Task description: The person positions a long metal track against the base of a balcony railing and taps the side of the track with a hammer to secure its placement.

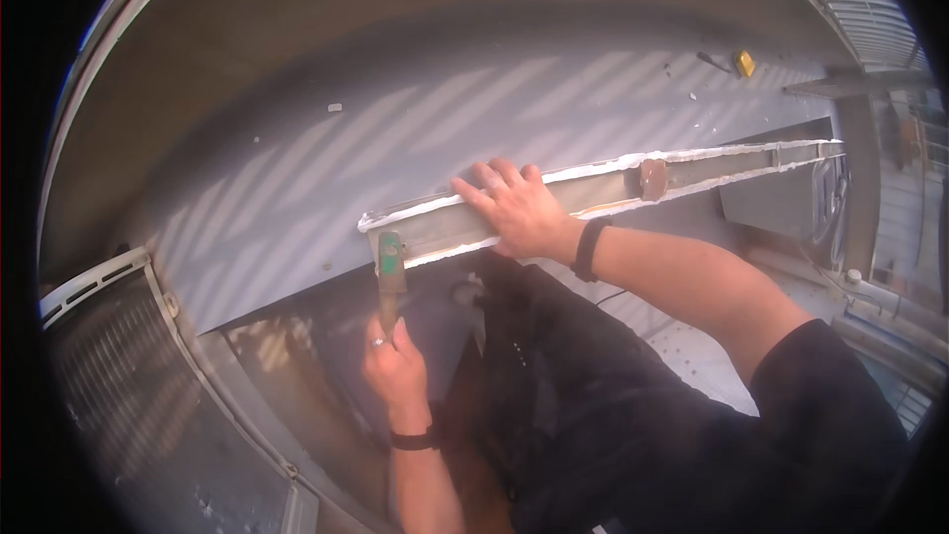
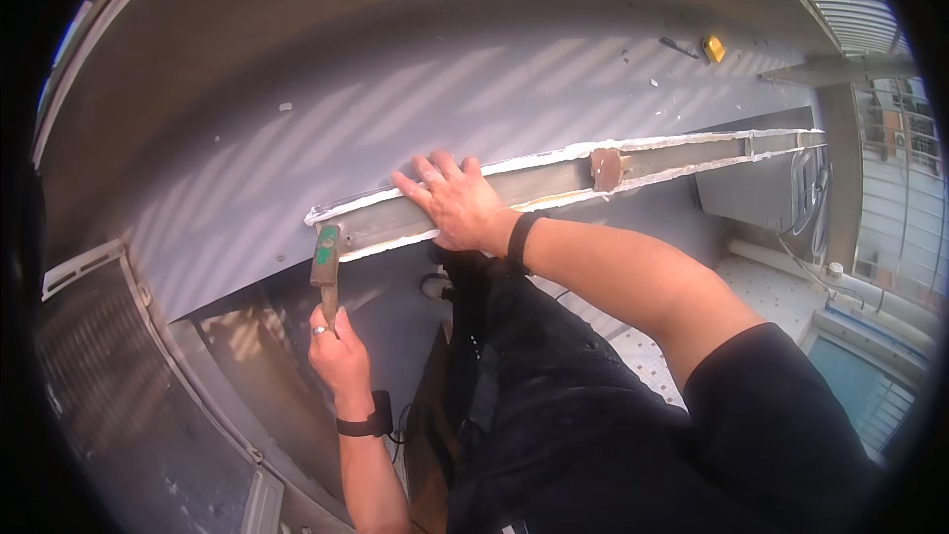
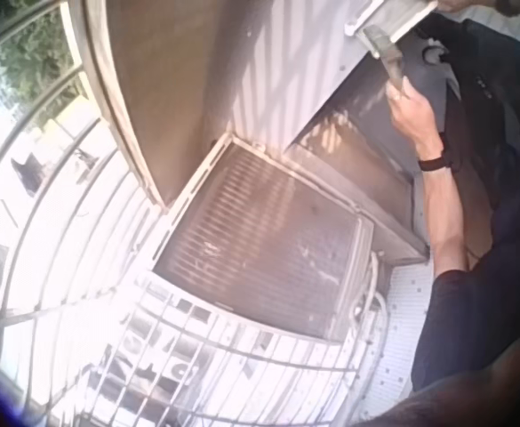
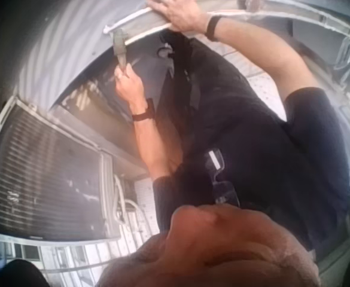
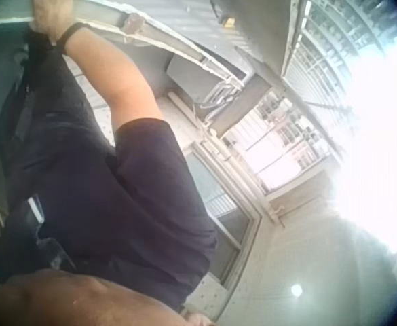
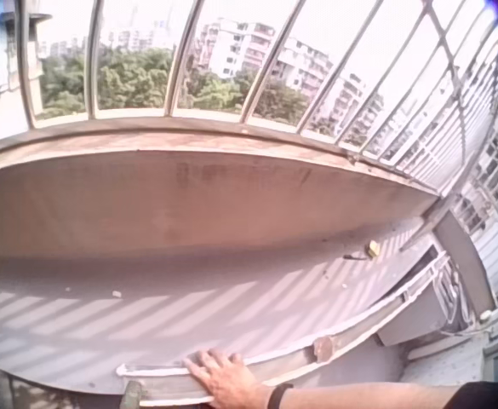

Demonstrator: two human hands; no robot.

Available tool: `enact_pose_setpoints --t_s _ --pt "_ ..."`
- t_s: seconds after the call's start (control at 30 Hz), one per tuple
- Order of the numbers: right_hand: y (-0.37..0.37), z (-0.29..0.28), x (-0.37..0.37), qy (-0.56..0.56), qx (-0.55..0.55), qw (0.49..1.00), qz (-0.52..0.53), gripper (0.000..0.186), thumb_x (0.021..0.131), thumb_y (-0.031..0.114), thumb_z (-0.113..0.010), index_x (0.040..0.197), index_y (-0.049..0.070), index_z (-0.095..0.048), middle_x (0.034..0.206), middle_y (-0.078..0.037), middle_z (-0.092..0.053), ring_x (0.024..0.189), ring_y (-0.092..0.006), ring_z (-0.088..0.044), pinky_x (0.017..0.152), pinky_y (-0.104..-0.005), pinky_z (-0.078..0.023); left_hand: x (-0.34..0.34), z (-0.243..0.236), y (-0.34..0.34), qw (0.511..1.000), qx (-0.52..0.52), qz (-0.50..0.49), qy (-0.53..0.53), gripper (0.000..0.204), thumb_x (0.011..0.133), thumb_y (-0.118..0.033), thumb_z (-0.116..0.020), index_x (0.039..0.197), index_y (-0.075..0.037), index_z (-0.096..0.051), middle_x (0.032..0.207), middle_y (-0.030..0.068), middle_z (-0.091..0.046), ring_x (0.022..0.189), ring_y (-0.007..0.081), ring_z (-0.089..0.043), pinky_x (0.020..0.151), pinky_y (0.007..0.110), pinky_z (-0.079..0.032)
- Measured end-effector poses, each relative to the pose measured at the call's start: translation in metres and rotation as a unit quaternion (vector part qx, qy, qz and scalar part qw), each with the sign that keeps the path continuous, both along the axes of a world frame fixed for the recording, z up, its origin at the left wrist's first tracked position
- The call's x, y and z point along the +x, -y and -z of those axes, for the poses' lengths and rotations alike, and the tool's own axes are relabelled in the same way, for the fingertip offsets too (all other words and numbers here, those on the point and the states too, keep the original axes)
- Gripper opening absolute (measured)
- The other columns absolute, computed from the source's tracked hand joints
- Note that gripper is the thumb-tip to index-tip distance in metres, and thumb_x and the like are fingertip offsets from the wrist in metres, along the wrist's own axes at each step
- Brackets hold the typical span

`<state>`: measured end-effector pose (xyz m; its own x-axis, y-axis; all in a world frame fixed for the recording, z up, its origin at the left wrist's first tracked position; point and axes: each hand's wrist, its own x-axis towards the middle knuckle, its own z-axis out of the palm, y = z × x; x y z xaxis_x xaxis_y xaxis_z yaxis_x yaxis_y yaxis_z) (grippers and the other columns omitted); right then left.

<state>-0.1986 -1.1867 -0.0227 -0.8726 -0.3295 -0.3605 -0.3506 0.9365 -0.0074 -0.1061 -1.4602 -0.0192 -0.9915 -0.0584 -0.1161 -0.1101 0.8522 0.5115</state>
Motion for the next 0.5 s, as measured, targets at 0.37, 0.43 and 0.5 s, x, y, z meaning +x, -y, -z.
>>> enact_pose_setpoints --t_s 0.37,0.43,0.5 --pt "0.006 -0.003 0.008 0.007 0.015 1.0 -0.004 0.105 0.069 0.049 -0.083 0.157 0.021 -0.033 0.146 -0.011 -0.045 0.131 -0.03 -0.044 0.09 -0.0454 -0.045 -0.003 -0.015 -0.012 0.999 0.021 0.014 -0.024 0.026 0.095 -0.023 -0.069 0.111 -0.003 -0.065 0.098 0.0179 -0.071 0.084 0.0392 -0.069 0.069 0.047 -0.055" --pt "0.002 0.0 -0.001 0.016 0.004 1.0 0.002 0.104 0.069 0.048 -0.083 0.157 0.021 -0.034 0.147 -0.011 -0.044 0.131 -0.03 -0.044 0.09 -0.0454 -0.045 0.001 -0.016 -0.014 0.99 0.091 0.028 -0.106 0.028 0.095 -0.023 -0.07 0.11 0.0 -0.065 0.097 0.0204 -0.07 0.083 0.0411 -0.068 0.068 0.048 -0.054" --pt "0.004 -0.004 -0.004 0.009 0.018 1.0 -0.007 0.104 0.069 0.048 -0.084 0.157 0.02 -0.034 0.149 -0.011 -0.044 0.131 -0.0302 -0.043 0.089 -0.0453 -0.045 0.008 -0.007 -0.014 0.998 0.039 0.026 -0.052 0.026 0.097 -0.023 -0.067 0.112 -0.001 -0.063 0.093 0.021 -0.07 0.081 0.0423 -0.068 0.067 0.049 -0.054"
